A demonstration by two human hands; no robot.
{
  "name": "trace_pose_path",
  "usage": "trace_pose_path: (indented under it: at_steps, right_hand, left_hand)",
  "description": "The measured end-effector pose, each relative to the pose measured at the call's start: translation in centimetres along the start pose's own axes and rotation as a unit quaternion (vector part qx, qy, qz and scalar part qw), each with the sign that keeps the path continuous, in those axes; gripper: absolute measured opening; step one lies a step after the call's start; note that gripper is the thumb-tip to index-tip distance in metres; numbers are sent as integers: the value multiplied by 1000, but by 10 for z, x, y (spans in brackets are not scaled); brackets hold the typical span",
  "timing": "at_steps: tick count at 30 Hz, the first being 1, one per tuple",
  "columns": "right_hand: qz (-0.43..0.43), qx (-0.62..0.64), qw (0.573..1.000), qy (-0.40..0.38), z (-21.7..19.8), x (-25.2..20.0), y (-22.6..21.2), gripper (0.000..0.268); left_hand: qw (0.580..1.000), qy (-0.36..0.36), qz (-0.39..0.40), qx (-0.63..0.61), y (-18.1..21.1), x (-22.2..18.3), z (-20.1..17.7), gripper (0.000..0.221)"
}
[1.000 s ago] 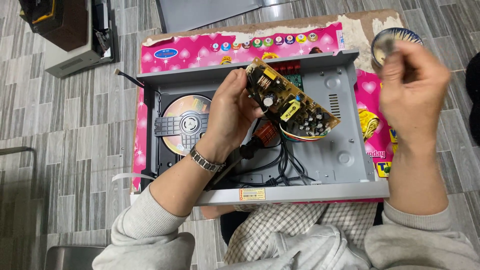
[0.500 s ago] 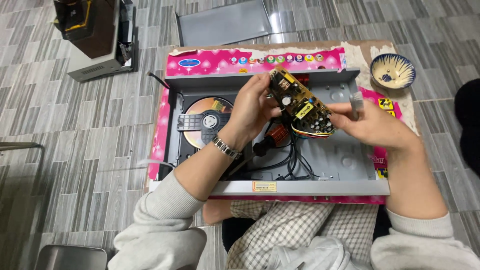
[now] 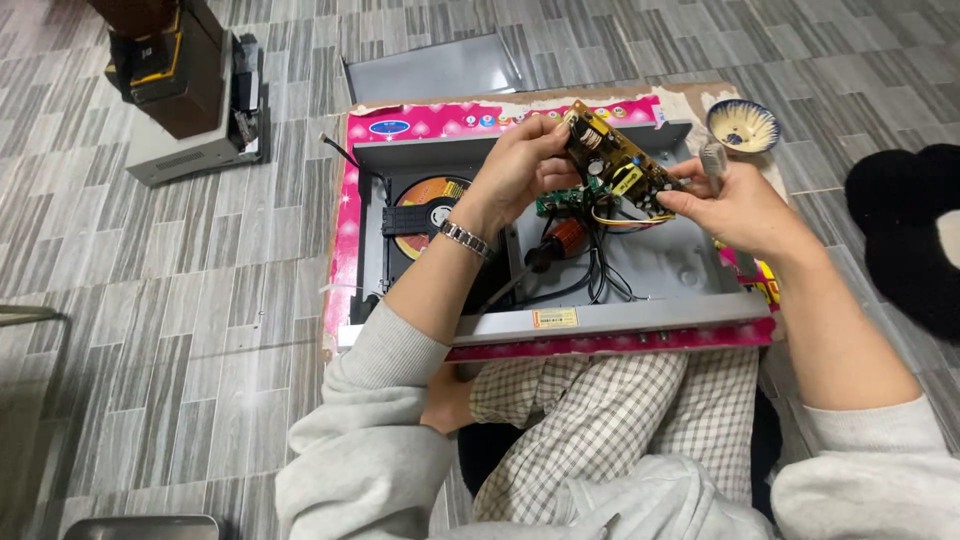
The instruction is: Repairing a DVD player by cleaning the circuit board with a brush and removing it with a screwdriver
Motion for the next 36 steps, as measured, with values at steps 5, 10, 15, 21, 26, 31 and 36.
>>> trace_pose_path:
  at_steps: [5, 10, 15, 21, 26, 31, 36]
  right_hand:
    - [-26, 18, 1000, 2, 5, -9, -14, 25]
    - [-43, 40, 998, 27, 4, -1, 7, 36]
    - [-115, 52, 991, 48, -1, 2, -1, 41]
    - [-126, 37, 990, 56, -2, 1, -7, 40]
    - [-137, 9, 990, 46, 2, 20, -1, 34]
    - [-151, 4, 988, 33, 9, 32, 12, 31]
    - [-151, -42, 986, 58, 2, 24, 9, 31]
  left_hand:
    - [1000, -14, -7, -7, 10, -6, 8, 26]
    - [996, 67, -23, 59, 13, -10, 3, 47]
    - [989, 120, -34, 75, -7, 7, -36, 57]
    - [988, 125, -61, 62, -13, 6, -41, 54]
    - [989, 106, -51, 87, 5, -7, -27, 83]
    - [990, 111, -49, 74, -1, -2, -42, 68]
    - [988, 128, -48, 68, -9, 0, -52, 34]
Point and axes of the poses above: each hand's wrist, its own x-axis towards the middle knuckle, its own z-axis out of the palm, y = z × x, the point moved 9 cm from there along x, towards the middle knuckle, and after that the axes turned 10 degrees about -y, right-handed, at the moved point
